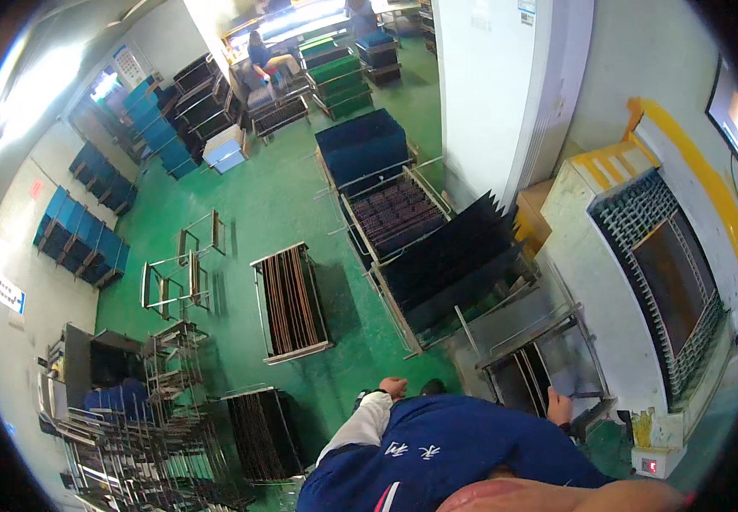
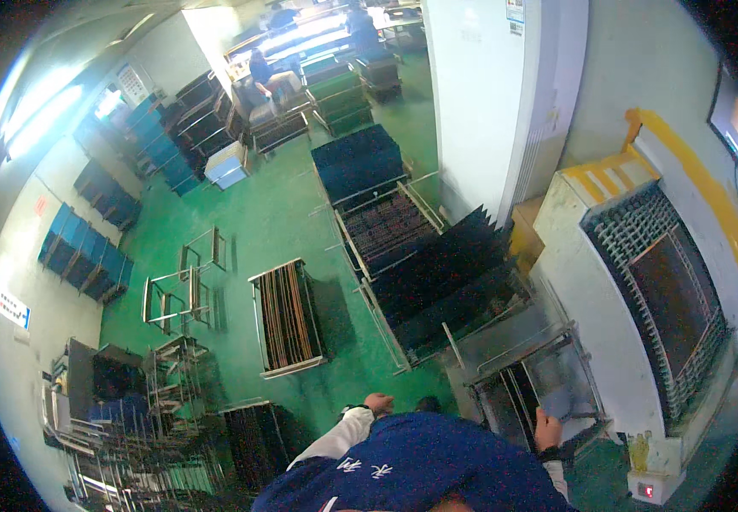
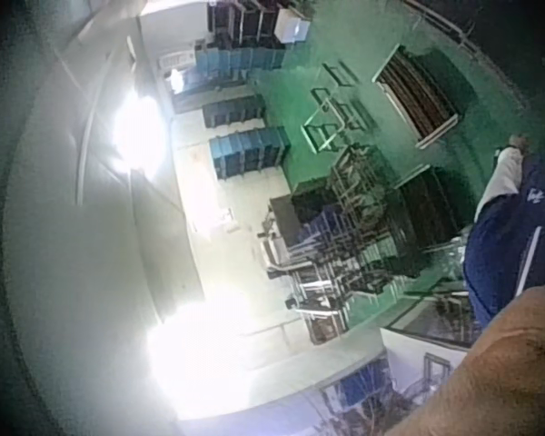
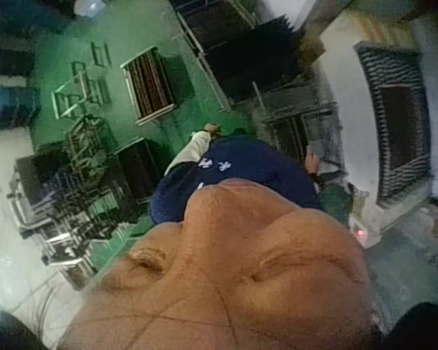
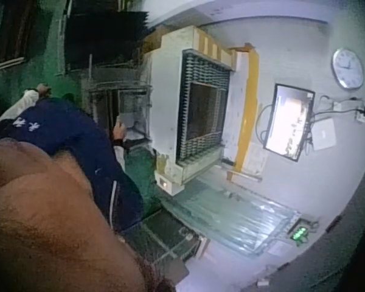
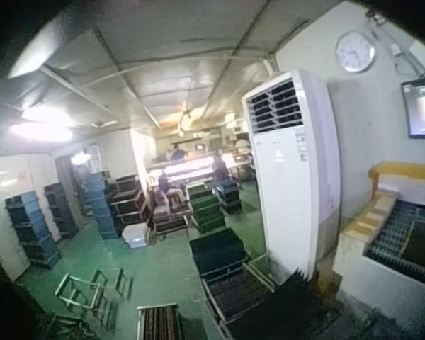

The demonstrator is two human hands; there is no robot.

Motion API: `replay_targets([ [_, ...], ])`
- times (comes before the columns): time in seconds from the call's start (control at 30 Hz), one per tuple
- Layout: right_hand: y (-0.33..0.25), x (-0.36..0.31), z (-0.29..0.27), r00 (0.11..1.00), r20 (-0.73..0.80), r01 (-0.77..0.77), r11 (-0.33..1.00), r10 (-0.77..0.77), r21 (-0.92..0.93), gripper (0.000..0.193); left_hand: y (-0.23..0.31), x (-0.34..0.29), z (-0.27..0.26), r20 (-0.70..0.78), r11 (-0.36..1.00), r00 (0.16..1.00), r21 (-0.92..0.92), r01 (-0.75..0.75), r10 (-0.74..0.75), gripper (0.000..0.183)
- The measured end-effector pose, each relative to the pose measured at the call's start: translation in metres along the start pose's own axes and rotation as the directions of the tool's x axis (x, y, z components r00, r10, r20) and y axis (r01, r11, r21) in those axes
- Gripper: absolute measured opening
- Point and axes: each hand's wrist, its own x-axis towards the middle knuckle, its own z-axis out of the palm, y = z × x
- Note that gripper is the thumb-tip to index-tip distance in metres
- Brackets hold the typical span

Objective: The recorder takes glass panels from a rack and places them into a cleaning or processing machine, then resets the machine.

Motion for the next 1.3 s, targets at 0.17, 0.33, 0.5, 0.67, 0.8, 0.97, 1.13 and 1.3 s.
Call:
replay_targets([
  [0.17,-0.053,-0.016,-0.021,0.997,-0.041,0.074,0.996,-0.072,0.052,0.049,-0.014,0.023,-0.013,-0.007,0.996,0.999,-0.076,-0.037,0.037,0.036],
  [0.33,-0.032,-0.005,-0.014,1.000,-0.018,-0.009,1.000,0.010,0.014,0.049,-0.028,0.043,-0.023,0.082,0.990,0.994,-0.132,-0.056,0.067,0.033],
  [0.5,-0.047,-0.010,-0.019,0.995,-0.013,-0.100,0.993,0.100,-0.056,0.050,0.020,0.007,-0.021,0.088,0.946,0.996,0.322,-0.019,-0.010,0.030],
  [0.67,-0.062,-0.013,-0.013,0.988,-0.050,-0.147,0.987,0.144,-0.066,0.050,0.011,0.023,-0.018,0.120,0.984,0.993,0.178,-0.014,-0.007,0.034],
  [0.8,-0.043,-0.012,-0.003,0.991,-0.100,-0.111,0.971,0.091,-0.212,0.049,0.011,0.033,-0.026,0.186,0.926,0.976,0.335,-0.175,0.117,0.032],
  [0.97,-0.070,-0.023,-0.011,0.988,-0.130,-0.108,0.977,0.085,-0.184,0.046,0.001,0.048,-0.039,0.102,0.999,0.994,0.034,0.023,-0.026,0.027],
  [1.13,-0.047,-0.017,-0.012,0.991,-0.105,-0.095,0.983,0.079,-0.158,0.044,0.043,0.014,-0.024,0.060,0.969,0.998,0.244,-0.048,0.034,0.026],
  [1.3,-0.044,-0.006,-0.004,0.987,-0.150,-0.091,0.969,0.057,-0.229,0.042,0.030,0.029,-0.037,0.009,0.971,0.992,0.203,-0.123,0.124,0.029],
])
